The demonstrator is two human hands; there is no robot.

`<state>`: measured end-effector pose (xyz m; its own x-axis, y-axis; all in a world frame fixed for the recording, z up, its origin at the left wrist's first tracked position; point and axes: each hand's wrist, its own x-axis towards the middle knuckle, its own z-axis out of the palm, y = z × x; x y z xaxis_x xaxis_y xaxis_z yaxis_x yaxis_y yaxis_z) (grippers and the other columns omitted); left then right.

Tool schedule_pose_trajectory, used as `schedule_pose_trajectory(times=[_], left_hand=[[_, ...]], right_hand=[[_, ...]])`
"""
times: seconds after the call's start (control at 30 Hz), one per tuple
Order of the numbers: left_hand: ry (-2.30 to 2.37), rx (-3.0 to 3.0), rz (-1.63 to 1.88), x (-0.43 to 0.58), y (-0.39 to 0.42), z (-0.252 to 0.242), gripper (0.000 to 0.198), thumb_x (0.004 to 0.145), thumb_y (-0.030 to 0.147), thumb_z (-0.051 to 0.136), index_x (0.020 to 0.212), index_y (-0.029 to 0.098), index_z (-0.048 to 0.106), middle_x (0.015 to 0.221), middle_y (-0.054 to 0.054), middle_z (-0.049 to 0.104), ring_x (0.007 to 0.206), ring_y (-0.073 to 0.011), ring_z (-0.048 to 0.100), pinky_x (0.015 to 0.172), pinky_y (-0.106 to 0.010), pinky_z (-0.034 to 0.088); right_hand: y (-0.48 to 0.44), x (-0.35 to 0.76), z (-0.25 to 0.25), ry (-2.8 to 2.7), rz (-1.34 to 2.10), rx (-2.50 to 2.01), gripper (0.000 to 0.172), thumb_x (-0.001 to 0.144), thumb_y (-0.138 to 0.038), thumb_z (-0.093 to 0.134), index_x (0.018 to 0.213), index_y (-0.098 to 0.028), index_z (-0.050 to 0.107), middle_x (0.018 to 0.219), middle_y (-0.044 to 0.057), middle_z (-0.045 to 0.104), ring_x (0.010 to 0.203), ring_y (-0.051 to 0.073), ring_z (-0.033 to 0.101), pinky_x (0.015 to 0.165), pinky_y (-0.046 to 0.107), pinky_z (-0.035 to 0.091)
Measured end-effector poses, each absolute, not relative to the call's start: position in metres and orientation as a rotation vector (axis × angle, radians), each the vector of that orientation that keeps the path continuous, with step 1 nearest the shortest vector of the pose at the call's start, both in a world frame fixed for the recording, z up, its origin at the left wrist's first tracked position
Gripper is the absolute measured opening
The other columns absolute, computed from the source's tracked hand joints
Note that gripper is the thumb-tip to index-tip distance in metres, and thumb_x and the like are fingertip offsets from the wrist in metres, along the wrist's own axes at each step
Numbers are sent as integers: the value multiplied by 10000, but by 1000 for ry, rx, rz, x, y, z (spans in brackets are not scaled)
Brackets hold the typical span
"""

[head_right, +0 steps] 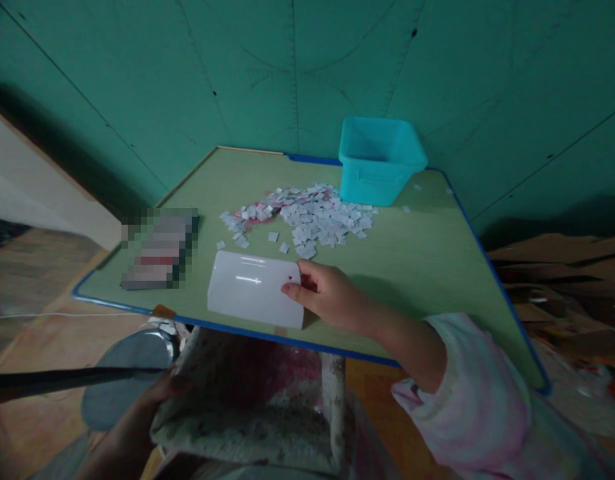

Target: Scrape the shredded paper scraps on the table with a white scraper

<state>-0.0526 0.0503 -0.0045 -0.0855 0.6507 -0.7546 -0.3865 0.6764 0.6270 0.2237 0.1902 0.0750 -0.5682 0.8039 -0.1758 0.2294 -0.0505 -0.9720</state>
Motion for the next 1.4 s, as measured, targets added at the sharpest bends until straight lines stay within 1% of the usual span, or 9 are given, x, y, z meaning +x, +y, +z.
schedule_pose_trajectory(times=[0.1,0.2,0.3,0.5,0.67,0.83,1.03,1.23,1.4], left_hand=[[1327,191,930,-43,50,1,693,484,166,700,1167,222,596,773,-27,760,860,-358,689,651,-393,544],[1213,131,988,-38,50,3,780,499,118,675,1254,238,522,909,-39,759,899,-341,681,654,-373,536],[1173,112,1010,-38,49,3,802,505,102,671,1276,239,499,977,-51,747,910,-335,678,655,-367,531],[1137,122,1003,-37,49,4,779,526,117,664,1279,228,500,990,-65,742,896,-337,679,620,-359,529],[1214,137,957,-37,51,6,752,508,122,680,1240,213,536,916,-62,757,872,-350,684,611,-371,530],[1272,125,956,-35,53,8,781,471,116,700,1227,241,549,875,-34,763,839,-340,693,622,-369,532],[1254,185,959,-35,53,10,657,477,141,680,1126,226,635,805,-29,767,806,-307,699,599,-332,532],[1218,182,943,-36,52,8,734,500,140,677,1219,226,558,854,-45,763,800,-317,699,580,-343,534],[1233,159,966,-33,52,6,800,492,132,679,1267,228,507,799,-24,764,773,-297,703,606,-340,528]], right_hand=[[190,224,73,-1773,1659,-1093,226,815,-372,570,913,-169,549,826,27,624,736,140,595,611,257,483],[190,225,72,-1767,1657,-1094,235,813,-385,571,910,-172,552,828,29,621,729,141,589,601,258,482],[192,225,73,-1776,1559,-1111,236,818,-392,565,893,-169,560,846,35,618,731,135,576,598,248,472],[192,222,68,-1837,1367,-1165,259,836,-411,541,919,-167,567,858,45,623,740,144,571,614,256,466],[187,218,66,-1897,1351,-1179,262,843,-421,532,905,-168,560,796,25,600,675,127,543,575,243,442],[186,217,67,-1874,1403,-1142,274,845,-427,527,952,-177,562,863,37,615,710,133,553,604,251,456],[186,217,66,-1897,1416,-1142,277,849,-431,520,945,-175,565,839,31,609,713,132,545,597,242,446],[181,216,68,-1901,1434,-1104,273,847,-427,527,964,-184,567,854,31,629,737,140,560,620,249,450],[175,216,71,-1971,1375,-1099,235,848,-411,531,923,-192,575,823,25,633,721,139,551,612,244,439]])
